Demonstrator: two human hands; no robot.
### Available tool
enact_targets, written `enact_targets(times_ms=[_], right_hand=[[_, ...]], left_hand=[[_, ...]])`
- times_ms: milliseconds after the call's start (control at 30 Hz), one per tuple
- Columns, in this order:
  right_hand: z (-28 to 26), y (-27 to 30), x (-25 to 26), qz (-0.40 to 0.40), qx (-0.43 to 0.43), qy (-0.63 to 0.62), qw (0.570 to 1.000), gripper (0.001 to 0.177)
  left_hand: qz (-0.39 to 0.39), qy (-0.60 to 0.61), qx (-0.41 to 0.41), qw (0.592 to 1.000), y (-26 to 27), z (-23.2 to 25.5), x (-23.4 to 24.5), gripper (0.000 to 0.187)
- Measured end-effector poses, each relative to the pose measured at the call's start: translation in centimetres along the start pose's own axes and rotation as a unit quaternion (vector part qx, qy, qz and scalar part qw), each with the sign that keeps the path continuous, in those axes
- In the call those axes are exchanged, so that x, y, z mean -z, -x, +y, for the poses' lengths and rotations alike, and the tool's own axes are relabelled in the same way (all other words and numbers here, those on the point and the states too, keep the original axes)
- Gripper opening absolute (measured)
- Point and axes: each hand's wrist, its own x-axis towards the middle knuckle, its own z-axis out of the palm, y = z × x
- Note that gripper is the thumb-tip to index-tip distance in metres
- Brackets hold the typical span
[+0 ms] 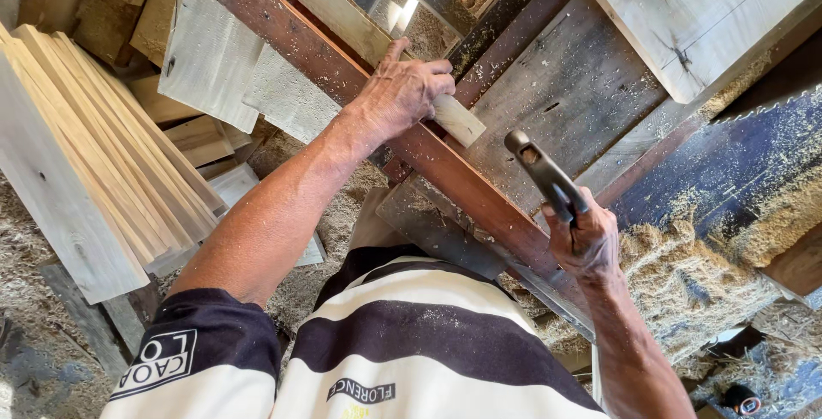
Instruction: The person takes nails from a box, places a wooden board on a frame, and hammers the nails into the wood to secure it. The person then positions another board and hammers more nails into it.
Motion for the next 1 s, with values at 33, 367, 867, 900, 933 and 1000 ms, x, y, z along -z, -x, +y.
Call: enact_targets(times_ms=[33, 367, 867, 900, 933, 1000], right_hand=[[-0.3, -0.2, 0.3, -0.004, 0.008, -0.019, 1.0, 0.023], [0.6, 0.4, 0.4, -0.015, -0.048, -0.028, 0.998, 0.016], [0.2, -1.3, -3.0, -0.005, -0.118, -0.043, 0.992, 0.049], [-0.2, -1.4, -2.8, -0.004, -0.117, -0.053, 0.992, 0.051], [-0.6, -1.5, -2.8, 0.005, -0.105, -0.057, 0.993, 0.052], [-0.8, -1.7, -2.8, 0.03, -0.082, -0.066, 0.994, 0.054]], left_hand=[[0.016, -0.017, -0.011, 1.0, 0.1, 0.0, 0.0, 0.027], [0.098, -0.154, -0.024, 0.983, 0.6, -2.8, 1.9, 0.043], [-0.192, -0.502, -0.063, 0.841, 1.2, -10.4, 9.8, 0.038], [-0.171, -0.461, -0.049, 0.869, 1.2, -10.5, 9.7, 0.035], [-0.149, -0.42, -0.036, 0.895, 1.4, -10.4, 9.4, 0.031], [-0.13, -0.379, -0.02, 0.916, 1.1, -10.1, 9.0, 0.034]])
